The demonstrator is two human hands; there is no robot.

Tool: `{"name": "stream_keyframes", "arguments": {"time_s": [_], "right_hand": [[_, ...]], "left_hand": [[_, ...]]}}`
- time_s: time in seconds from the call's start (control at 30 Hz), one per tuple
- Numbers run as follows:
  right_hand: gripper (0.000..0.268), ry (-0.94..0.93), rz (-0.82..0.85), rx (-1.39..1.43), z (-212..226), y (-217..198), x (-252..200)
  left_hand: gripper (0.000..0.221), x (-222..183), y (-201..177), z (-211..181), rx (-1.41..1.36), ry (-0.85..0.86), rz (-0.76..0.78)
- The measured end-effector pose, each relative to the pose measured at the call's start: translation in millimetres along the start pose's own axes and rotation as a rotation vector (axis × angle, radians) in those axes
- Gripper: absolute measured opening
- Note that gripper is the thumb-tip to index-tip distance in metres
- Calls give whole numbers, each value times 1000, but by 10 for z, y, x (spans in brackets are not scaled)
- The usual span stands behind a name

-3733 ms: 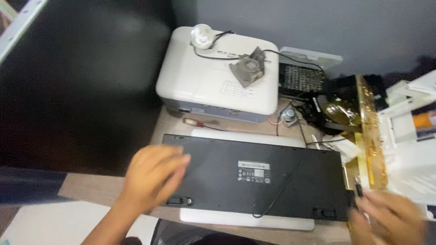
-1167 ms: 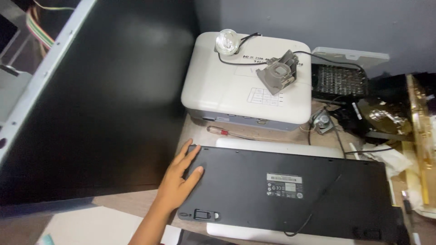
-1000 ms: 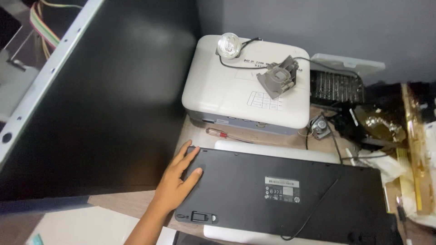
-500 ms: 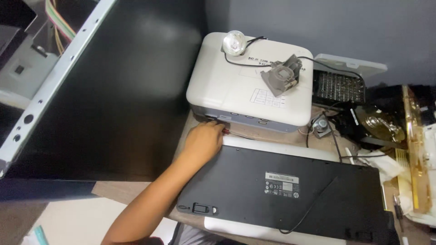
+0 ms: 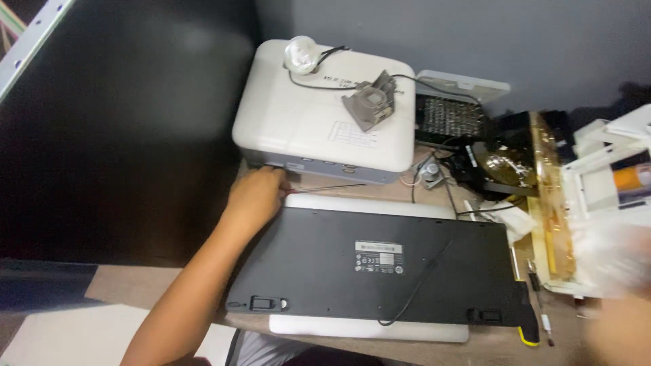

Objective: Disassembling a computer keyboard by removing multiple screws from the back panel using a manual screwdriver.

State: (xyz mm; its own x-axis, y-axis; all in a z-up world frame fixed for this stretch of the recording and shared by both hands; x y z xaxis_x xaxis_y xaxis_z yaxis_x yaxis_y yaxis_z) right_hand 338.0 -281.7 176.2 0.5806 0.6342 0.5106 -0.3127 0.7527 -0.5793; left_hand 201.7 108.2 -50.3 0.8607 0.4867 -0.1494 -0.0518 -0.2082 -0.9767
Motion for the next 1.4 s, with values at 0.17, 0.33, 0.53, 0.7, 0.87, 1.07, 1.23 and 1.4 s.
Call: {"name": "stream_keyframes", "arguments": {"time_s": [0.17, 0.33, 0.53, 0.7, 0.87, 1.07, 1.23, 1.4], "right_hand": [[11, 111, 18, 124, -931, 1284, -166], [12, -8, 60, 59, -1179, 1548, -226], [13, -54, -31, 50, -1149, 1504, -310], [22, -185, -69, 65, -1033, 1453, -400], [55, -351, -76, 88, -879, 1353, -501], [18, -388, -59, 52, -611, 1319, -512], [19, -383, -89, 74, -601, 1281, -467], [18, -368, -61, 117, -660, 1303, -505]], "left_hand": [[16, -141, -35, 26, 26, -32, -63], [14, -608, -621, -342, -181, 55, -185], [13, -1115, -1219, -810, -510, 353, -623], [22, -1372, -1304, -1304, -670, 573, -829], [22, -1704, -1135, -2014, -431, 1227, -740], [13, -1940, -1068, -2445, -225, 1289, -993], [10, -1872, -883, -2486, -207, 1298, -973], [29, -1871, -871, -2420, -130, 1210, -1022]]}}
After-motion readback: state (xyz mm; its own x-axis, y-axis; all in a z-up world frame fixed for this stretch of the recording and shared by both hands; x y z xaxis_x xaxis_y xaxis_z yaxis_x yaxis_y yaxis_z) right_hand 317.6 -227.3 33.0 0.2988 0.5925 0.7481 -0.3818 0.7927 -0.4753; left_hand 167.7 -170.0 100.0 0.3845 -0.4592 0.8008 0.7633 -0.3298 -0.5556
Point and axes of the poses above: each hand's wrist, its own x-axis towards the middle knuckle, its own y-axis out of the palm, z = x × y, the point moved 10 cm from there along x, towards the middle knuckle, and after that the axes turned 7 degrees about x, right-handed, at the moved point
